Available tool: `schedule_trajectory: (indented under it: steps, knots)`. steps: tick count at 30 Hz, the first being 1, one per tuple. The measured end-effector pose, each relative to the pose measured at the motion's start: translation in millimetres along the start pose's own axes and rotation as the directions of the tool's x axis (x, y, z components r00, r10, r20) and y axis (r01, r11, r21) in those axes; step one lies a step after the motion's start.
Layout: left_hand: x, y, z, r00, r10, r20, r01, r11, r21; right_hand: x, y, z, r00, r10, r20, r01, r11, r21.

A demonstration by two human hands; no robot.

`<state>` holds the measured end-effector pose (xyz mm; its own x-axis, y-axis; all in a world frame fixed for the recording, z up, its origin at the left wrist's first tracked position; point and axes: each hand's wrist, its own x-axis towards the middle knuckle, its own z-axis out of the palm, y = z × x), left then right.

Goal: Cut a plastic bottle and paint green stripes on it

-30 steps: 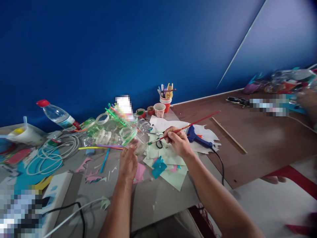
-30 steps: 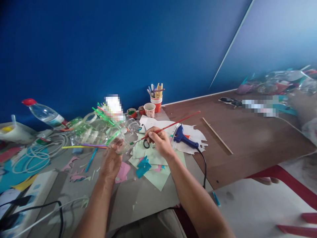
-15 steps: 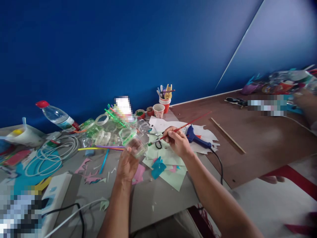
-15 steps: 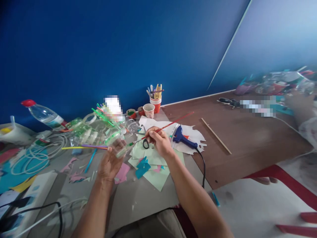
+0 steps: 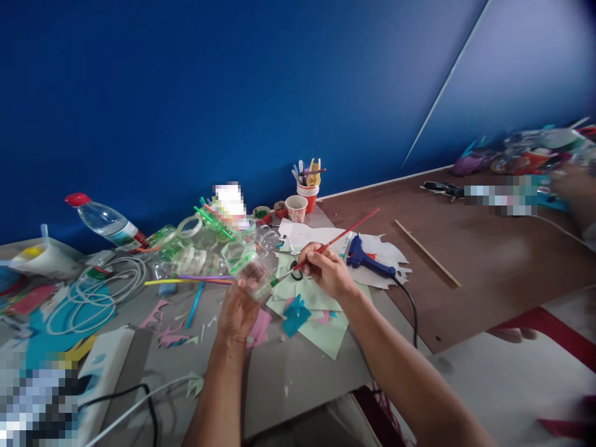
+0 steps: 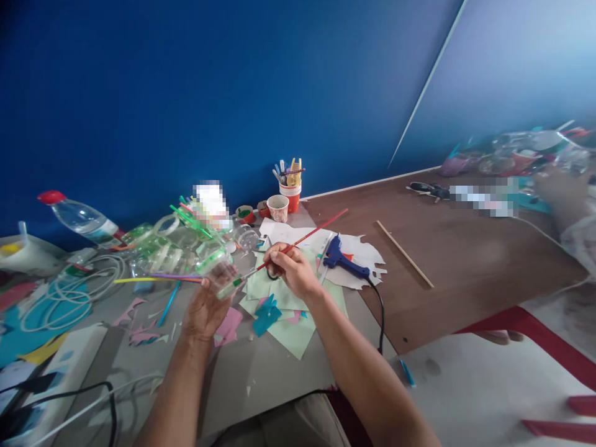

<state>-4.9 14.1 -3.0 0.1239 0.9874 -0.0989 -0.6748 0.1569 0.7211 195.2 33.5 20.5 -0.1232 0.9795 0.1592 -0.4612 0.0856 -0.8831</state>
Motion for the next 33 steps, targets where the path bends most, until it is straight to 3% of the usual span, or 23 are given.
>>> schedule_trajectory:
  steps: [6, 12, 21, 28, 33]
  knots:
    - [-1, 1, 2.5, 0.999, -0.010, -0.052, 0.007, 0.998, -0.064, 4, 1, -2, 0.998, 0.019, -0.054, -0.020, 1.000, -0.022]
    - [-2, 2, 3.1, 0.999, -0.032, -0.013, 0.031, 0.995, -0.091, 3, 4, 1, 0.999, 0.026, -0.029, -0.026, 1.000, 0.016]
    - [1, 1, -2.9, 1.000, -0.011, -0.017, 0.008, 0.989, -0.146, 14, 7, -10, 0.967, -0.054, -0.250, 0.075, 0.995, 0.072]
    - [1, -1, -1.5, 0.999, 0.049, -0.019, -0.050, 0.998, -0.042, 19, 11, -6, 0.930, -0.126, -0.344, 0.115, 0.992, -0.052]
    - [1, -4, 0.6, 0.994, 0.064, -0.084, -0.064, 0.998, 0.010, 19, -2, 2, 0.909, -0.215, -0.357, 0.140, 0.964, -0.225]
